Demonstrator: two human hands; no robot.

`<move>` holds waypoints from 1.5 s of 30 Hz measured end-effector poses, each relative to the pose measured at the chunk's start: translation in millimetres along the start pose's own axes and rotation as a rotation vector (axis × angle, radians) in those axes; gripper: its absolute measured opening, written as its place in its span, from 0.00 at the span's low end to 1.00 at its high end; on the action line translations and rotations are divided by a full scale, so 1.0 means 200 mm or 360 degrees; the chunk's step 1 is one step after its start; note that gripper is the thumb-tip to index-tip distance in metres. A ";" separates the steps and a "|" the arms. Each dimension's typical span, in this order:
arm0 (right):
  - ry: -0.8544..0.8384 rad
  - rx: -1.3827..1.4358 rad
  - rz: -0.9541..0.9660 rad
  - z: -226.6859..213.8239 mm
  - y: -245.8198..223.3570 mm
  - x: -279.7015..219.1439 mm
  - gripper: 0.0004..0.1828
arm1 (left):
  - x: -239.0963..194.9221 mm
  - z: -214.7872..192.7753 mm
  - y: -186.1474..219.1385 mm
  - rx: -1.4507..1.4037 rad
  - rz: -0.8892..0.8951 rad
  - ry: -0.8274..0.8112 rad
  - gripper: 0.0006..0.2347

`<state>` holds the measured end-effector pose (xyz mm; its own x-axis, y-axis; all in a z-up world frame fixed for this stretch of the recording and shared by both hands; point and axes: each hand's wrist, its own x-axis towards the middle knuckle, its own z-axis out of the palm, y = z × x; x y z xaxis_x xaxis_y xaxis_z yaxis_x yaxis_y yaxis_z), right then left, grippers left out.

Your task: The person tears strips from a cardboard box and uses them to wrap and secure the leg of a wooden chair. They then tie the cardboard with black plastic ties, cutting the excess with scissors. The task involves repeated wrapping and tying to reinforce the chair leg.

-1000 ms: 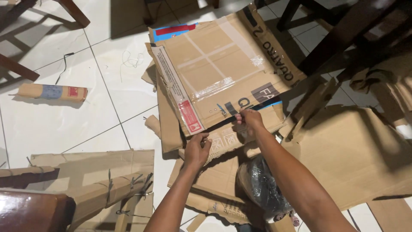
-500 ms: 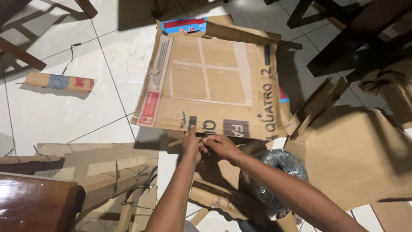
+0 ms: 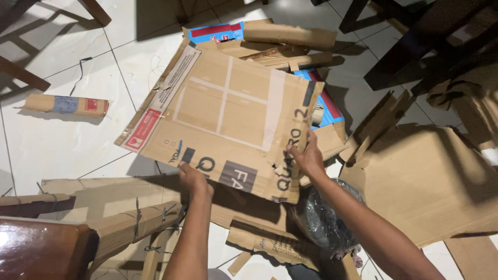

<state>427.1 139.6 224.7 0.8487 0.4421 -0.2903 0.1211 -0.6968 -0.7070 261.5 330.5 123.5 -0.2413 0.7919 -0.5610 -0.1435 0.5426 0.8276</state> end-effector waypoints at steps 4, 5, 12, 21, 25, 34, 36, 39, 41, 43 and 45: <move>-0.0119 0.0029 -0.0013 0.05 0.03 0.02 0.48 | -0.06 -0.10 0.07 0.0211 0.0008 0.0111 0.24; -0.0127 0.0086 0.0036 0.05 0.00 0.00 0.50 | -0.07 -0.13 0.07 0.0014 0.0059 0.0099 0.25; -0.0049 0.0982 0.0093 0.31 0.10 0.14 0.49 | -0.23 -0.09 0.04 0.0185 0.0312 -0.0394 0.23; -0.0781 0.0706 0.0089 0.51 0.37 0.23 0.21 | 0.45 -0.14 -0.34 0.0968 0.0384 -0.0154 0.21; -0.0790 0.0359 -0.0247 0.41 0.36 0.25 0.20 | 0.29 -0.23 -0.14 0.0928 0.0535 -0.0069 0.33; 0.0125 0.0634 0.0075 0.20 0.18 0.30 0.54 | -0.33 -0.19 0.16 0.0902 0.1030 -0.1096 0.18; 0.0250 0.0842 -0.0194 0.11 0.13 0.28 0.44 | -0.31 -0.16 0.08 0.1101 0.1124 -0.1340 0.16; 0.0367 0.0573 -0.0521 0.05 0.08 0.32 0.44 | -0.12 -0.10 -0.14 0.1168 0.1481 -0.1534 0.14; 0.0401 0.0546 -0.0666 0.05 0.09 0.39 0.42 | -0.15 -0.10 -0.14 0.1215 0.1462 -0.1582 0.14; 0.0436 0.0520 -0.0812 0.06 0.09 0.44 0.41 | -0.15 -0.10 -0.17 0.1261 0.1445 -0.1629 0.14; 0.0422 0.0427 -0.0850 0.08 0.10 0.49 0.39 | -0.11 -0.09 -0.24 0.1418 0.1476 -0.1699 0.17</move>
<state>505.4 177.5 171.3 0.8098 0.5100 0.2902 0.4577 -0.2396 -0.8562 256.9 282.3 95.7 0.8458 0.5334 0.0112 0.3083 -0.5057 0.8057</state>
